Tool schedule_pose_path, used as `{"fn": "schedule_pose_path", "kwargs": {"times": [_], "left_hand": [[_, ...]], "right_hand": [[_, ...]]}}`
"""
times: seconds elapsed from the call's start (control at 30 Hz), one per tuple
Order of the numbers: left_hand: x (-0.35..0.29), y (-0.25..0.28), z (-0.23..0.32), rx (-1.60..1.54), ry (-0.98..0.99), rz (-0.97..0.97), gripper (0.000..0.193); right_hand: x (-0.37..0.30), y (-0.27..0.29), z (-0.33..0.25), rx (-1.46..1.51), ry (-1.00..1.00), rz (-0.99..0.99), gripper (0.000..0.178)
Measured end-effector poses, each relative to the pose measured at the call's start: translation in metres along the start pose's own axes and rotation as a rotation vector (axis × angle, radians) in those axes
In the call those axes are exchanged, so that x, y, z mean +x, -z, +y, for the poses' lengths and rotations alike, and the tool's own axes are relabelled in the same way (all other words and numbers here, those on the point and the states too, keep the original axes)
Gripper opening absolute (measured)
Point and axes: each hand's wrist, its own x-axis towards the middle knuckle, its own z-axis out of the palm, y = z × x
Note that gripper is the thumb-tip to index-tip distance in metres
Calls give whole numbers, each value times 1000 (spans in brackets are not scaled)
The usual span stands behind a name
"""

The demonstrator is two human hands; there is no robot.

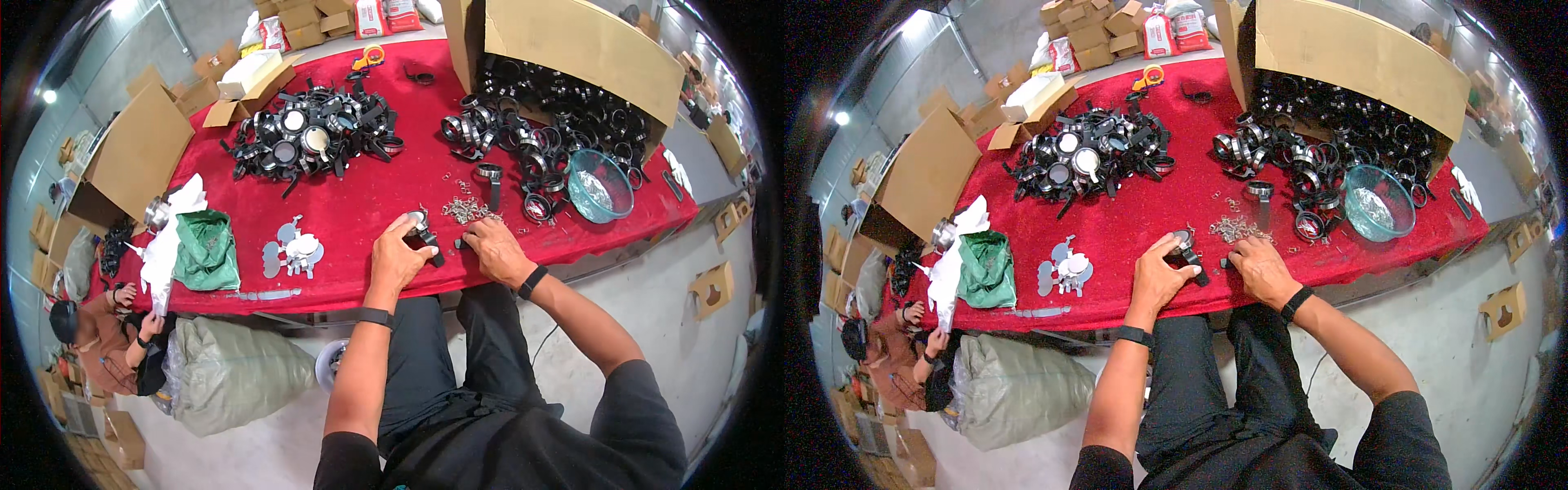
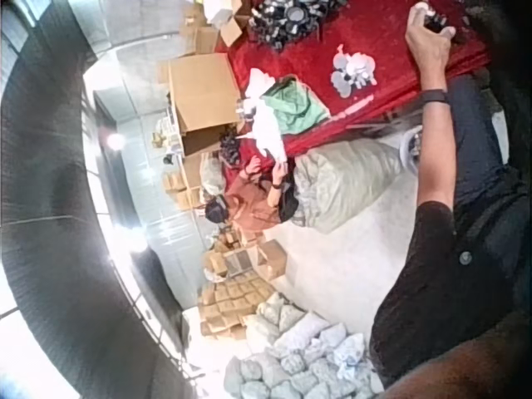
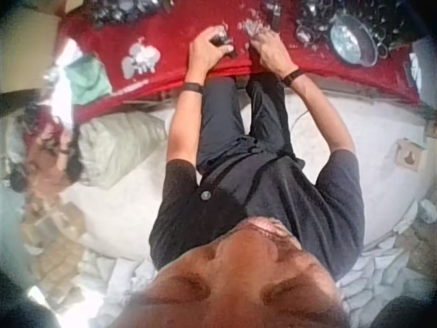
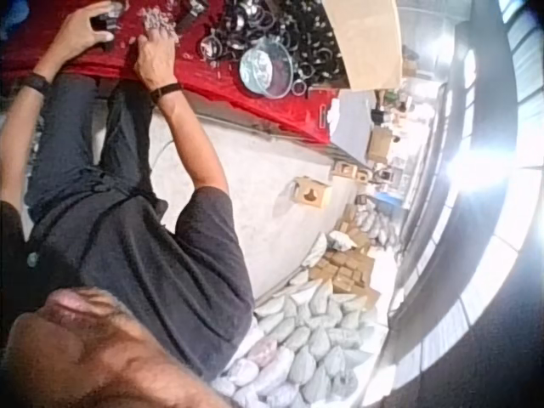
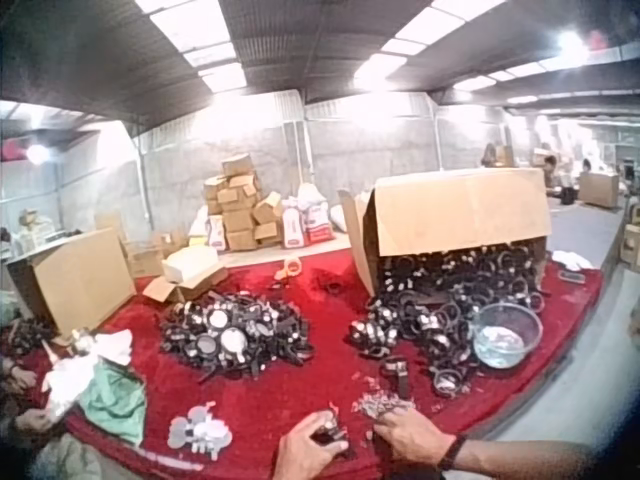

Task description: The person is manually assembling small metal components, attaching rings to circular plates.

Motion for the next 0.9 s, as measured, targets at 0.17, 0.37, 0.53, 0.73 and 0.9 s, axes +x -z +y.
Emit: {"fn": "schedule_pose_path", "kwargs": {"times": [0.17, 0.37, 0.53, 0.73, 0.9], "left_hand": [[3, 3, 14, -44, 32, -58, 75], [3, -3, 6, 5, 1, 0, 75], [0, -4, 4, 18, 3, 33, 72], [0, -4, 9, 10, -14, 39, 67], [1, -17, 4, -9, -31, 105, 56]], "right_hand": [[5, 3, 2, -210, 44, -182, 30], [15, -13, 13, -374, 190, -107, 21], [39, -11, 10, -242, 131, -124, 17], [71, -15, -8, 191, -142, -33, 21], [83, -18, -22, 179, -144, -106, 27]]}}
